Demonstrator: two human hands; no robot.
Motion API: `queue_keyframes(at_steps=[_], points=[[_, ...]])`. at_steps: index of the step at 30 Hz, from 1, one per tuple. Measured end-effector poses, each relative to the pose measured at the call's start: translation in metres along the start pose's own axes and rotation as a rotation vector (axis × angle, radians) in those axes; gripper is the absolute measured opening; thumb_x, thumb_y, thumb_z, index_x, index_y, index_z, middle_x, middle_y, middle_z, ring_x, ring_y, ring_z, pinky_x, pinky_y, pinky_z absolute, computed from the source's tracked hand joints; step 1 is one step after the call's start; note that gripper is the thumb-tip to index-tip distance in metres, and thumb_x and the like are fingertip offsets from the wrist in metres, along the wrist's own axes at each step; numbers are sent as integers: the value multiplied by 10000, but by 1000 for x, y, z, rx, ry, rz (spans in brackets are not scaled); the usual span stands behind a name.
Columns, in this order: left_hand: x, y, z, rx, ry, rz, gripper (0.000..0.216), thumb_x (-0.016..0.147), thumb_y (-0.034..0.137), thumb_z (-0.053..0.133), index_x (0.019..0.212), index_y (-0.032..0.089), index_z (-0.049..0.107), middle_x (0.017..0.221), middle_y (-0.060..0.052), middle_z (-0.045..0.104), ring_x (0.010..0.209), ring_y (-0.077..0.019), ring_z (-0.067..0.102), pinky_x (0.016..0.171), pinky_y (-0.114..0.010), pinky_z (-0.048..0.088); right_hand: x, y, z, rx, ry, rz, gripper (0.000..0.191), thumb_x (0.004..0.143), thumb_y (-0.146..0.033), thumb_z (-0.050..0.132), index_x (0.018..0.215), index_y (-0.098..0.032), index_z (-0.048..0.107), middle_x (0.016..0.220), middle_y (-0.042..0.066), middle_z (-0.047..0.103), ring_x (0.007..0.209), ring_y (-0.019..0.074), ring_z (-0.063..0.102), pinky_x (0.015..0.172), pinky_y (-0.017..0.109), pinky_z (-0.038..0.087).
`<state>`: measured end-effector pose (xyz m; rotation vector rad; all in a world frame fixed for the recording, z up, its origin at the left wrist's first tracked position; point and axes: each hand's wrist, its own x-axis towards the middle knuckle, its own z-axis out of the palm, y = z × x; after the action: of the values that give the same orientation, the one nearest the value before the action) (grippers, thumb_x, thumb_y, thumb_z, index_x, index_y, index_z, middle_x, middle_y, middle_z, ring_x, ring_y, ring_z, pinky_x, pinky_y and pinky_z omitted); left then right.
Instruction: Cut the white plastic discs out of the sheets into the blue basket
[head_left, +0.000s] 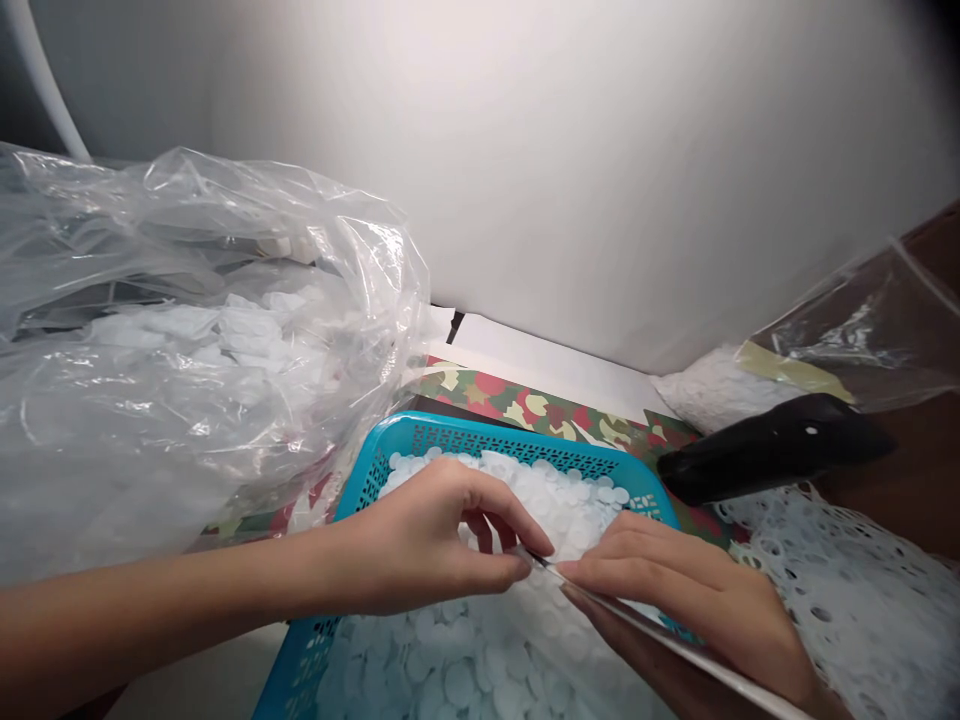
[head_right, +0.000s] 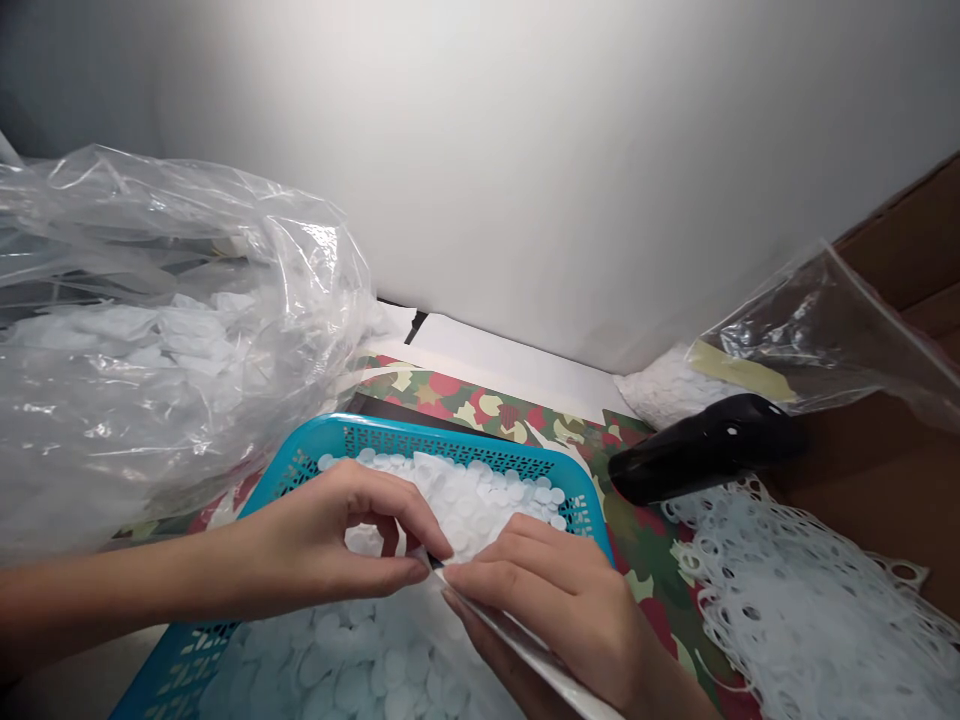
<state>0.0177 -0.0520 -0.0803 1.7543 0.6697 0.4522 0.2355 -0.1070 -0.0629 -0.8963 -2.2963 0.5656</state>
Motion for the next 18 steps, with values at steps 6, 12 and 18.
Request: queue_keyframes(at_steps=[6,12,18], points=[[-1,-7,2,114,3,67,263,772,78,587,1020,147,640,873,-27,657,722,-117,615,637,-216,489,2,-3,4,-38,-32,83,170,821,-70,589,933,-186,643,709,12,644,635,123,596,584,228,469],[2,-18,5,290,26,24,244,764,73,565,986,173,555,801,-2,624,725,-142,592,623,-245,444,4,0,9,-68,-58,121,117,814,-87,594,871,-171,651,702,7,649,645,110,604,591,206,462],[4,-19,3,322,26,-13,250,766,86,571,991,181,518,758,14,621,709,-144,573,603,-241,409,1,6,17,-48,-141,149,125,869,-130,562,942,-172,653,763,16,669,711,121,611,640,220,456]])
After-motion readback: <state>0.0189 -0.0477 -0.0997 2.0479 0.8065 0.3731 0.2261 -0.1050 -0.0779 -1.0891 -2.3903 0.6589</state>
